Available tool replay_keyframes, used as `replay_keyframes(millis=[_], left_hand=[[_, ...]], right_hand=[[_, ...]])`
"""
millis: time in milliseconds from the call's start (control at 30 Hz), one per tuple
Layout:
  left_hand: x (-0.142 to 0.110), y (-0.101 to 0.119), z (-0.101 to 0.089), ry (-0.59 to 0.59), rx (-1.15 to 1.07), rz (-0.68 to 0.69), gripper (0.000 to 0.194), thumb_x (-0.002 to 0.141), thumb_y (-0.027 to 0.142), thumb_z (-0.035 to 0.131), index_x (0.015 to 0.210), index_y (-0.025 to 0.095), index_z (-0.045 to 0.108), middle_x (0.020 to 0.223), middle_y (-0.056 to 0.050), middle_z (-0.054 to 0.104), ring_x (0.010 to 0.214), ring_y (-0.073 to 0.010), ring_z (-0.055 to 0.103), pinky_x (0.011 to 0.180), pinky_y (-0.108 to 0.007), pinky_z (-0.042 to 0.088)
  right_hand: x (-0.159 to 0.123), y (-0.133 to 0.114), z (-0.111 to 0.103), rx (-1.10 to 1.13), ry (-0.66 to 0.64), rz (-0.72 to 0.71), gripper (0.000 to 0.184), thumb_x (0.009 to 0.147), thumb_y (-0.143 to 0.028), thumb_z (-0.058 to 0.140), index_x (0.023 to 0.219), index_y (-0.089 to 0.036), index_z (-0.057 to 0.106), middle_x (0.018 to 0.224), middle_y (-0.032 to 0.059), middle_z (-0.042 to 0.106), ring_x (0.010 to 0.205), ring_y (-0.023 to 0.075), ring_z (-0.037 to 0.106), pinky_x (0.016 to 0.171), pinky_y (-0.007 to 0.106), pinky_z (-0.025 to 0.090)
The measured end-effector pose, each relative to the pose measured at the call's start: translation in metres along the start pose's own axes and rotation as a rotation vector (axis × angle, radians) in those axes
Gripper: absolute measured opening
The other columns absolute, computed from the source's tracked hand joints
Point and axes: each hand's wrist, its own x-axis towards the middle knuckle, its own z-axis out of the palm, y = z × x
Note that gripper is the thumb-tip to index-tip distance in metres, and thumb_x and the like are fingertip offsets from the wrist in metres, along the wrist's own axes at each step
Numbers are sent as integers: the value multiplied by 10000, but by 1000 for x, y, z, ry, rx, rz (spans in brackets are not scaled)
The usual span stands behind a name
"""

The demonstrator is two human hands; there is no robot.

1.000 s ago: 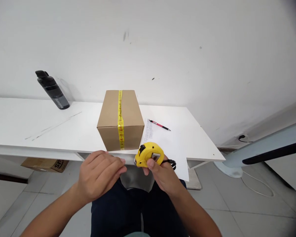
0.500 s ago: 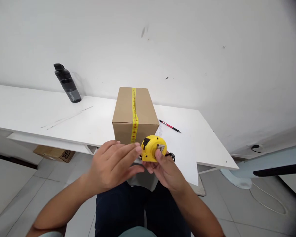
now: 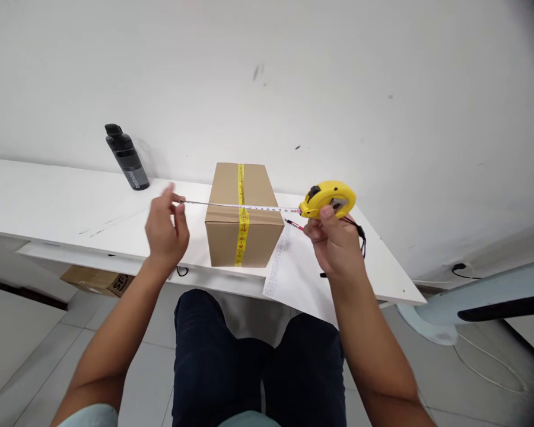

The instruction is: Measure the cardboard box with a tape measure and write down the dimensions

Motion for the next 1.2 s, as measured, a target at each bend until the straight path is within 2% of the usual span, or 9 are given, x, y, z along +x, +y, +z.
replay_keyframes(millis=[67, 133, 267, 400, 567, 733, 967, 1067, 1200], left_hand=[[-6, -1, 9, -130, -7, 21, 329, 1050, 264, 414, 1293, 221, 632, 1063, -117, 710, 1008, -208, 689, 868, -359, 564], [-15, 1, 13, -195, -57, 27, 300, 1038, 242, 435, 1215, 238, 677, 1092, -117, 704, 1025, -209, 683, 881, -362, 572], [-24, 3, 12, -197, -161, -27, 304, 1040, 347, 445, 1190, 243, 688, 1236, -134, 653, 1114, -231, 655, 971, -427, 572], [-21, 6, 10, -222, -227, 3, 398, 1045, 479, 409, 1214, 226, 665, 1363, -157, 598, 1150, -244, 639, 1013, -463, 559], [-15, 17, 8, -229, -154, -23, 269, 997, 441, 575, 1156, 243, 665, 1223, -108, 705, 1175, -240, 653, 1043, -452, 534], [-13, 23, 7, -215, -169, -16, 180, 985, 390, 632, 1081, 247, 685, 1105, -67, 756, 1098, -215, 694, 994, -419, 556], [-11, 29, -1, -107, -99, 128, 41, 950, 274, 696, 988, 259, 693, 973, -29, 783, 950, -196, 726, 852, -376, 546], [-13, 53, -6, -130, -138, 289, 171, 902, 198, 746, 1043, 274, 687, 965, -7, 791, 903, -174, 735, 805, -346, 531], [-19, 97, -1, -113, -170, 513, 221, 860, 203, 792, 1041, 239, 670, 911, -14, 784, 818, -167, 717, 791, -339, 524]], right_hand=[[11, 9, -7, -42, 40, -42, 508, 625, -556, 935, 871, -226, 637, 766, -42, 578, 564, 76, 395, 493, 244, 322], [14, 22, -16, -93, 62, -57, 511, 653, -578, 913, 884, -219, 633, 766, -39, 589, 568, 82, 417, 506, 252, 340], [13, 45, -28, -211, 11, -27, 496, 734, -641, 833, 865, -224, 597, 677, -59, 554, 549, 102, 450, 541, 278, 373], [15, 53, -27, -300, -79, -17, 516, 736, -682, 809, 844, -236, 573, 602, -76, 519, 535, 119, 460, 566, 296, 397], [16, 52, -23, -315, -113, -24, 509, 767, -700, 775, 853, -239, 578, 596, -67, 528, 536, 127, 473, 580, 303, 409], [16, 52, -25, -329, -128, -23, 477, 799, -666, 774, 886, -234, 592, 592, -66, 546, 553, 130, 488, 600, 297, 412], [7, 39, -21, -336, -98, -35, 449, 808, -641, 779, 876, -229, 613, 624, -60, 551, 570, 125, 497, 593, 287, 419], [-15, 30, -16, -293, -91, -75, 400, 815, -590, 796, 904, -229, 646, 675, -47, 591, 567, 121, 504, 577, 283, 430], [-50, 22, -5, -270, -219, -81, 342, 794, -492, 847, 935, -238, 667, 764, -28, 660, 654, 149, 594, 639, 294, 505]])
